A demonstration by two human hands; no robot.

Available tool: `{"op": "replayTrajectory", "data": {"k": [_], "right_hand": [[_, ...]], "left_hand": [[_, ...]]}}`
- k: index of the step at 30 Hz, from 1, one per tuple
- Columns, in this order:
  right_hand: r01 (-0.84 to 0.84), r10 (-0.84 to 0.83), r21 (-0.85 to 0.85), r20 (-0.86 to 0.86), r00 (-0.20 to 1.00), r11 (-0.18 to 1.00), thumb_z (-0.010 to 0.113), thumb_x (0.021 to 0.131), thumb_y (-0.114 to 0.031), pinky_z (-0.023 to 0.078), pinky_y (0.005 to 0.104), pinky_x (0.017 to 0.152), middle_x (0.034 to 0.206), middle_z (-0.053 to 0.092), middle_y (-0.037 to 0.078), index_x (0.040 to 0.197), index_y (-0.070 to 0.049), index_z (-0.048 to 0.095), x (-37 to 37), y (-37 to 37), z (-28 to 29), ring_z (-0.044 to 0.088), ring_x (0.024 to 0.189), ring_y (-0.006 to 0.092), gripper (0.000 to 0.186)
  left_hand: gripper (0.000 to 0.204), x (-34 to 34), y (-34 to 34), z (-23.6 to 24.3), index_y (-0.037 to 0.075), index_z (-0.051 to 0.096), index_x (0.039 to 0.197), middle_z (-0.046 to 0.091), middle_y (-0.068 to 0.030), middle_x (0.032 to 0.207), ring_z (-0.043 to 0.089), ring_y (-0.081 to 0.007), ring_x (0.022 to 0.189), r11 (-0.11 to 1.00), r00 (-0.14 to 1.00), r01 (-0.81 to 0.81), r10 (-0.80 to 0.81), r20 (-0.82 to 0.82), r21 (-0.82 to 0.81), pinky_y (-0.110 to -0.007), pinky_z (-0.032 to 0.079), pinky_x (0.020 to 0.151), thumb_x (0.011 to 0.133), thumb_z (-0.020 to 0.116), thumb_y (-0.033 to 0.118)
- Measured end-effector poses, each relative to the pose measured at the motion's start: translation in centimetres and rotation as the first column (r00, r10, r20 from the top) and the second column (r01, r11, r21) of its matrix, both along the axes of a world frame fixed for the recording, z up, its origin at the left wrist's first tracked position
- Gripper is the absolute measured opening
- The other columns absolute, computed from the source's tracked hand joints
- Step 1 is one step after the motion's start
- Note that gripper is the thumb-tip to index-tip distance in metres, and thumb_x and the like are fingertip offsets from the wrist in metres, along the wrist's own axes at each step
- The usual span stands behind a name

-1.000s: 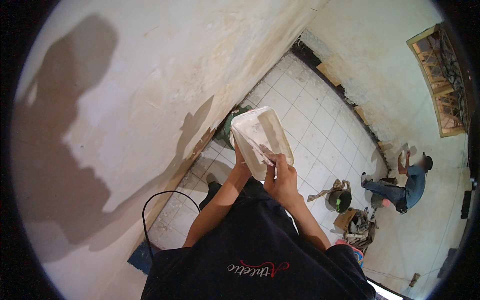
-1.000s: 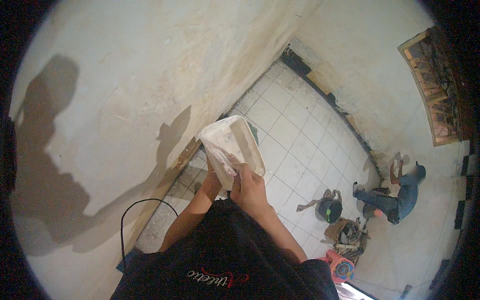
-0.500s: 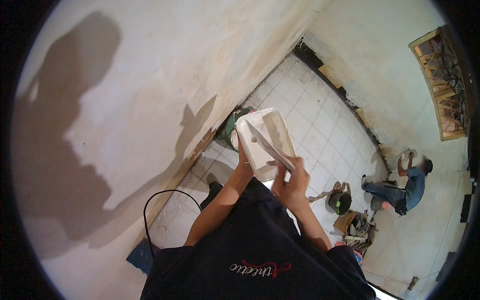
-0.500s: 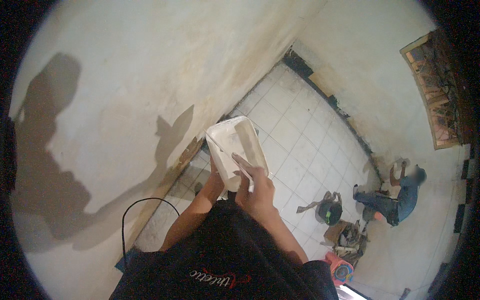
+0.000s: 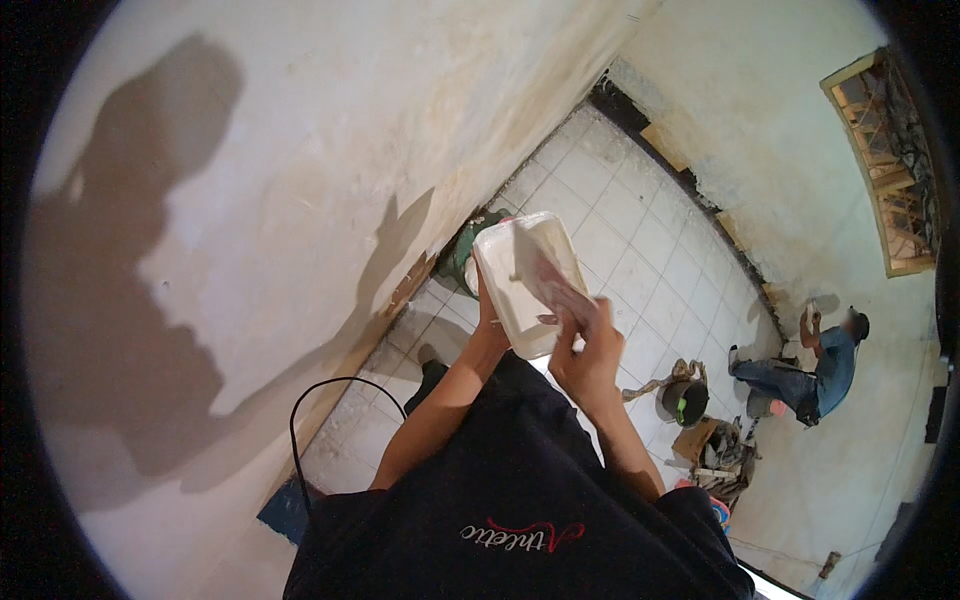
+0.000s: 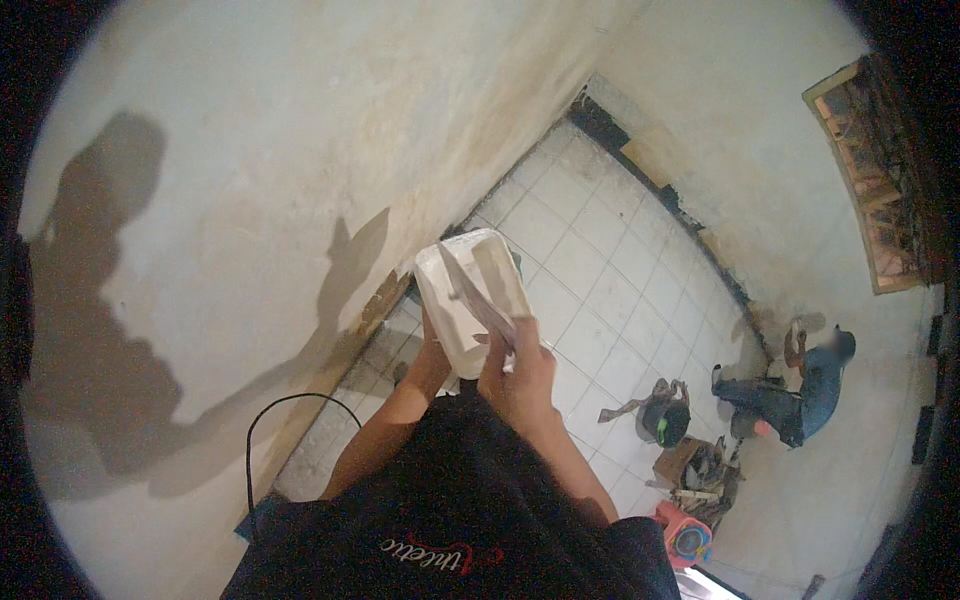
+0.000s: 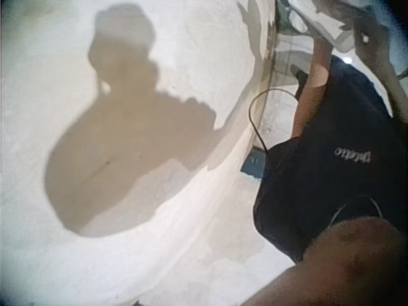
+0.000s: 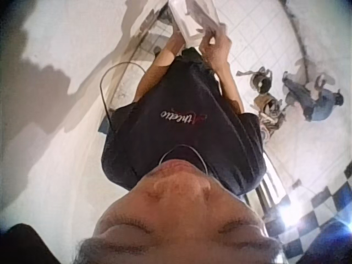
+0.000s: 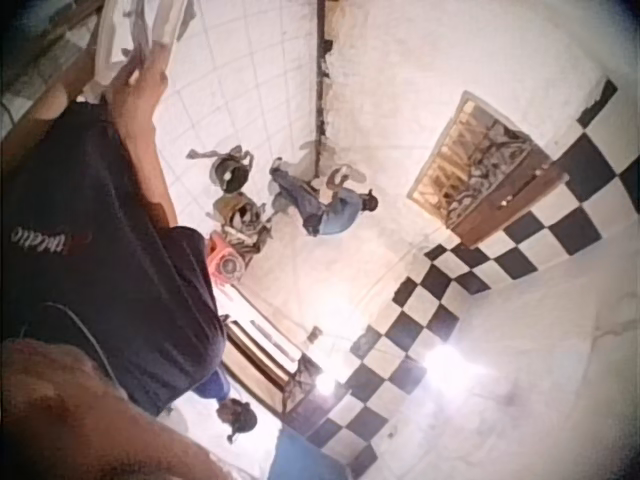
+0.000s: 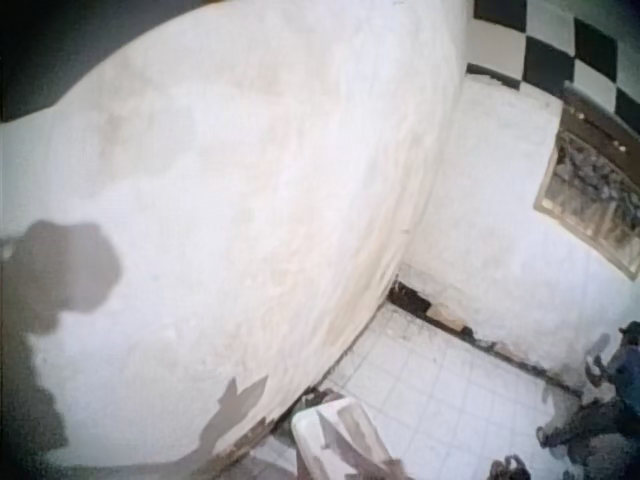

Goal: The person applies a white plaster or skimming compound to an interior wall using a spreader, repeatedly picking up more compound from a small plastic container.

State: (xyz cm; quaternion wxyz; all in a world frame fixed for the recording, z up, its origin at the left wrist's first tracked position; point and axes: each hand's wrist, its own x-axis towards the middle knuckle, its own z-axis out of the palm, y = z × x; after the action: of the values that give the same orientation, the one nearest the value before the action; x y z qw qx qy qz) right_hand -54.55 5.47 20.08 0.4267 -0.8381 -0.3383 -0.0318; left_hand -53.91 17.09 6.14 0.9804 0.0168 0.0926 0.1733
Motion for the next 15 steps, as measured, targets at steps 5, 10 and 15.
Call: {"op": "replayTrajectory", "data": {"k": [5,10,15], "right_hand": [[-0.037,0.036,-0.034,-0.012,0.999,0.999,0.058,0.085,0.003,0.054,0.0400,0.058,0.081,0.068,0.024,0.105,0.001,0.046,1.3,0.3,-0.3,0.069,0.075,0.0403,0.023],[-0.008,0.010,0.023,-0.079,0.997,1.000,0.057,0.087,0.003,0.052,0.0364,0.056,0.078,0.065,0.024,0.105,0.003,0.047,1.6,-0.4,0.4,0.069,0.069,0.0357,0.021],[0.001,0.002,0.020,-0.159,0.987,1.000,0.057,0.089,0.003,0.048,0.0280,0.051,0.070,0.064,0.016,0.100,0.005,0.048,3.0,-1.1,0.3,0.067,0.060,0.0188,0.015]], "left_hand": [[0.067,0.9,0.2,0.0,0.020,0.033,0.146,0.047,-0.0075,0.138,0.051,-0.0265,0.122,0.999,0.993,0.054,-0.053,0.104,-0.003,-0.045,0.046,0.102,0.096,0.027,0.065],[0.064,0.9,-0.8,0.9,0.021,0.034,0.145,0.048,-0.0063,0.138,0.051,-0.0260,0.123,0.999,0.995,0.026,-0.029,0.094,0.037,-0.045,0.044,0.104,0.097,0.027,0.063],[0.064,1.9,-1.8,1.5,0.021,0.037,0.143,0.049,-0.0060,0.137,0.050,-0.0260,0.124,0.999,0.998,0.023,-0.022,0.053,-0.027,-0.045,0.044,0.104,0.097,0.030,0.064]]}}
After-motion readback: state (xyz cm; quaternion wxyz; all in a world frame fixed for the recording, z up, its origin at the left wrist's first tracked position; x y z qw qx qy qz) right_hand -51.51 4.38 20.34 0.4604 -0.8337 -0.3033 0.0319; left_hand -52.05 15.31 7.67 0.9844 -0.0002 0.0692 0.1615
